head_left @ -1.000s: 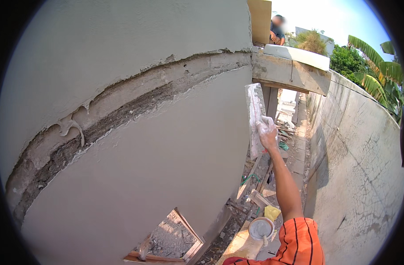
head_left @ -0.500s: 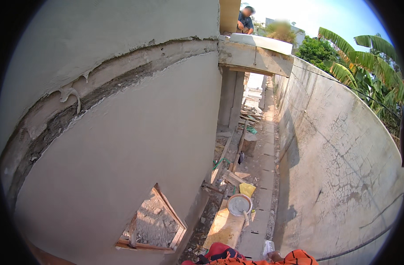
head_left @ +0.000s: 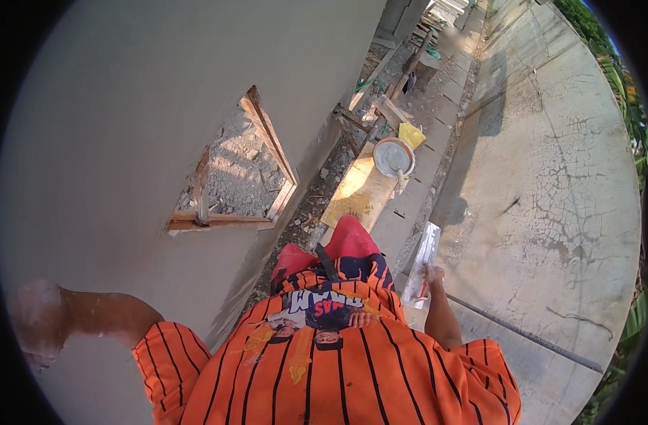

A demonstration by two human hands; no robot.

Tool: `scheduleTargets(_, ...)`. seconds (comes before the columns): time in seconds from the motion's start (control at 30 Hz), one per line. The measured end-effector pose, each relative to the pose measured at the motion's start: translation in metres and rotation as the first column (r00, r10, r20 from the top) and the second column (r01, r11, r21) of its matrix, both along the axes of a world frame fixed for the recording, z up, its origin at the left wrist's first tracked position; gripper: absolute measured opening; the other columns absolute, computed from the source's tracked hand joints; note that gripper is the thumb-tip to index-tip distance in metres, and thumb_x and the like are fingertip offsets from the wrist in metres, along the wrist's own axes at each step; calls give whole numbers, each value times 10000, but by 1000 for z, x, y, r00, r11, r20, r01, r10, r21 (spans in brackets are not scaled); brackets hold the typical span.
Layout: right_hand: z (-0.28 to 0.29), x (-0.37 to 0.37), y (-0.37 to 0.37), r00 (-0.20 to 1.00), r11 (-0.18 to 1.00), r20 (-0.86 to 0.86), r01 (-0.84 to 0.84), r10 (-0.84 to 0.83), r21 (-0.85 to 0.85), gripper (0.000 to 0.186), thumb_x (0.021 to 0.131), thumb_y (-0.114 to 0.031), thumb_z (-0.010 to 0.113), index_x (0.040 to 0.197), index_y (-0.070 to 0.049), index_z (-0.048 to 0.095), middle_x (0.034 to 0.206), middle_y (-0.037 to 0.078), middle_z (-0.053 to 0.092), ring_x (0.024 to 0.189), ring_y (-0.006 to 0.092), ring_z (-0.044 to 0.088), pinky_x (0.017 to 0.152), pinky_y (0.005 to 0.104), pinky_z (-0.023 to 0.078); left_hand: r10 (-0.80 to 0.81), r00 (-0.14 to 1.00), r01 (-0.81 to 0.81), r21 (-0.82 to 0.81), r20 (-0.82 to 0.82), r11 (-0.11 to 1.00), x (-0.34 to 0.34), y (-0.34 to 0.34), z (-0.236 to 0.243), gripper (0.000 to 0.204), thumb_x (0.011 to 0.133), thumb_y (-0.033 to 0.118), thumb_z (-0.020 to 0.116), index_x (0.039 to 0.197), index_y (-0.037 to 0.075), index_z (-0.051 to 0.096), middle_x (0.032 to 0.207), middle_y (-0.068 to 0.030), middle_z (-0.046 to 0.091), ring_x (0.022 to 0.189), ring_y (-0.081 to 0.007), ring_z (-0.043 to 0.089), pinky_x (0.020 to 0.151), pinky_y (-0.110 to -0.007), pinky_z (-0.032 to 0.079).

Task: The person applies and smooths cement plaster onto a curved wall using a trowel and a bucket of plaster. They repeatedly scoop plaster and spread it evenly across the surface, working methodically along the wall.

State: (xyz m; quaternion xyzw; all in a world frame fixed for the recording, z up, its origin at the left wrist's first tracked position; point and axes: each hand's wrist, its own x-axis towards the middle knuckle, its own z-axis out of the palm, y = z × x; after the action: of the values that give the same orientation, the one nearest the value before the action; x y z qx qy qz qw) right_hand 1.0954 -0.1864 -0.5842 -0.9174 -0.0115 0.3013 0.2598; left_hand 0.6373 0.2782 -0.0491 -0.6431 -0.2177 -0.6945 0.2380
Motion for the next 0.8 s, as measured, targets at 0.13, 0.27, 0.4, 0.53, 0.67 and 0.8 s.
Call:
scheduleTargets(0.13,-17,70,15,986,981,-168,-34,1,-193,359,751,-277,724,910,28,617,675,92,599,509,217,536,496,376,451,-333,921,104,-699,-200,707,28,-15,-82,325,868,47,532,1187,-14,548,1172,-206,603,1059,-337,599,953,-407,443)
scheduleTargets(0.27,1,114,75,933,935,-339,-224,123,-274,527,760,-280,712,1138,46,542,824,110,613,629,242,561,575,388,469,-398,905,-76,-978,-149,194,94,-32,-222,356,901,260,559,1226,115,538,1124,-151,614,1008,-356,591,862,-447,482)
scheduleTargets(0.4,-3,191,177,873,889,-378,-406,308,-213,528,788,-303,673,1163,40,529,898,116,598,716,257,557,637,398,468,-471,877,-176,-975,-94,-134,157,-57,-325,413,882,335,521,1233,119,547,1265,-112,555,1149,-330,527,973,-451,432)
scheduleTargets(0.53,-4,260,302,809,822,-361,-545,464,-167,531,816,-326,635,1188,34,517,972,121,584,802,271,553,700,408,466,-431,901,-247,-883,-57,-399,249,-62,-384,483,860,436,498,1238,141,558,1344,-68,513,1218,-309,487,1032,-480,358)
scheduleTargets(0.67,-2,313,405,771,786,-308,-609,557,-105,535,844,-348,597,1214,27,504,1046,127,569,888,285,549,763,419,465,-322,941,-230,-892,-102,-390,313,-57,-403,446,850,407,518,1210,147,563,1309,-79,528,1167,-309,522,990,-450,398)
scheduleTargets(0.8,11,345,474,766,791,-260,-612,587,-18,542,872,-371,558,1239,21,492,1120,132,555,974,299,545,825,429,463,-262,958,-214,-896,-116,-388,334,-58,-391,523,858,328,537,1320,99,453,1202,-169,577,1084,-348,569,936,-438,446)
